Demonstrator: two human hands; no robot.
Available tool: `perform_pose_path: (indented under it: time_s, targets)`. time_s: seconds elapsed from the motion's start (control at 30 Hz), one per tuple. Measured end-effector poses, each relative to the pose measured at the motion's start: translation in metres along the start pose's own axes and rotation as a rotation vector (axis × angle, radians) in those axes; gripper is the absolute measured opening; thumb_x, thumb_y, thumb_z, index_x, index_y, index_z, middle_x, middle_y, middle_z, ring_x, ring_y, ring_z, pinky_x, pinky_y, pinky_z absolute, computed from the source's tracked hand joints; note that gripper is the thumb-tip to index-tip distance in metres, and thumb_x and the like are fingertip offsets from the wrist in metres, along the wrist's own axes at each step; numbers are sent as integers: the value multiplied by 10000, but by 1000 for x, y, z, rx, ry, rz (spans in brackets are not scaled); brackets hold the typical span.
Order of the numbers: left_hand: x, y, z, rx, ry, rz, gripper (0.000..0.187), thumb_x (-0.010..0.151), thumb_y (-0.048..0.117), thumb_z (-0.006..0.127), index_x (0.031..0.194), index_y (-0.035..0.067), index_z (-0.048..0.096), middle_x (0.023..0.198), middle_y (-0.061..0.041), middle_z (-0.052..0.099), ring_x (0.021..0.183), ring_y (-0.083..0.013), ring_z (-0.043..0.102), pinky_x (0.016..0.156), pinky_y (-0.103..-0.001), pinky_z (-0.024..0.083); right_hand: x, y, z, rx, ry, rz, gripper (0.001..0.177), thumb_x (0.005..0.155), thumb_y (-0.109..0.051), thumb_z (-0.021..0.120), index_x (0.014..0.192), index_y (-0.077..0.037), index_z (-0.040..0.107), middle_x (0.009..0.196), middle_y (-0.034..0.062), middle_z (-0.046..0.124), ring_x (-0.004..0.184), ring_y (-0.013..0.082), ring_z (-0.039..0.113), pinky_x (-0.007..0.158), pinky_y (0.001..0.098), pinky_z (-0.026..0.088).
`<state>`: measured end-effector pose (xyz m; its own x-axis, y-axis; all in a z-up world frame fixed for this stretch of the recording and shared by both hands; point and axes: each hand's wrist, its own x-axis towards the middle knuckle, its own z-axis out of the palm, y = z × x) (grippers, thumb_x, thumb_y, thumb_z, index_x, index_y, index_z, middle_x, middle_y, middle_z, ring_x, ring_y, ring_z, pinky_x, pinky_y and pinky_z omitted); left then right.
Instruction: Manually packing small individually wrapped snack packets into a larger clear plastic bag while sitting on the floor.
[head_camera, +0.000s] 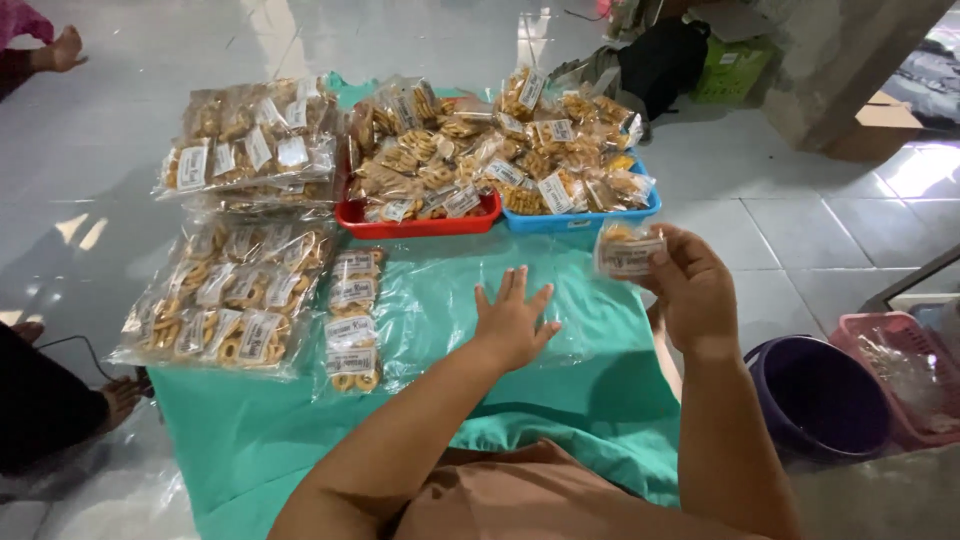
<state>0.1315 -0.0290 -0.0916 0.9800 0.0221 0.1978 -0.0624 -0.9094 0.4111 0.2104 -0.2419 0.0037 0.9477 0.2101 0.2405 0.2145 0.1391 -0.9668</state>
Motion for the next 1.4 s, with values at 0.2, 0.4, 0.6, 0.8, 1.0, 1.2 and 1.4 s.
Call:
perform_pose_path:
  time_s: [0.2,0.4,0.6,0.8,1.0,1.2,1.4]
  targets:
    - [9,-5,21,122,-377,-100,692,1063,543,247,1587,104,351,1681,-231,195,1574,-398,120,1123,-796,43,32,38,-48,-367,12,100,530,1054,-30,587,1531,-88,363,1246,247,631,1130,362,642,951,484,546]
    - [-10,-1,9,15,-176,-48,630,1102,450,283,1527,3,415,1635,-222,325,1540,-387,247,1116,-804,63,51,104,-61,-730,130,140,369,968,-268,745,1275,-189,556,1251,154,685,1061,359,697,826,446,584]
    - [-25,3,-8,-160,-99,13,793,1061,581,131,1561,2,342,1679,-237,202,1559,-408,143,1109,-804,-58,51,137,-25,-652,127,75,186,914,-182,764,1076,-110,709,1101,181,731,941,368,742,811,438,592]
    - [-29,-3,-2,-196,-27,50,737,1081,553,191,1575,24,332,1684,-224,192,1558,-400,139,1103,-806,-47,50,132,19,-310,163,227,138,978,-225,678,1094,-152,694,1105,139,695,855,241,763,790,303,663]
    - [-32,-13,4,-164,108,102,672,1093,520,255,1576,62,348,1686,-195,197,1552,-373,165,1087,-817,-55,43,115,22,-573,-79,172,169,942,-135,681,1097,-89,727,1185,209,696,1014,392,721,840,493,632]
    - [-35,-13,-2,-253,132,96,694,1090,513,235,1567,20,342,1684,-203,208,1545,-392,196,1081,-827,-38,38,98,32,-467,-20,169,160,1014,-138,638,1148,-81,704,1195,243,663,1068,410,696,851,476,633]
    - [-40,-10,-11,-306,217,143,645,1102,450,291,1578,15,310,1670,-217,222,1540,-420,180,1059,-842,-76,50,108,25,-388,-233,180,212,995,22,562,1131,-17,720,1119,229,708,967,331,745,806,447,653]
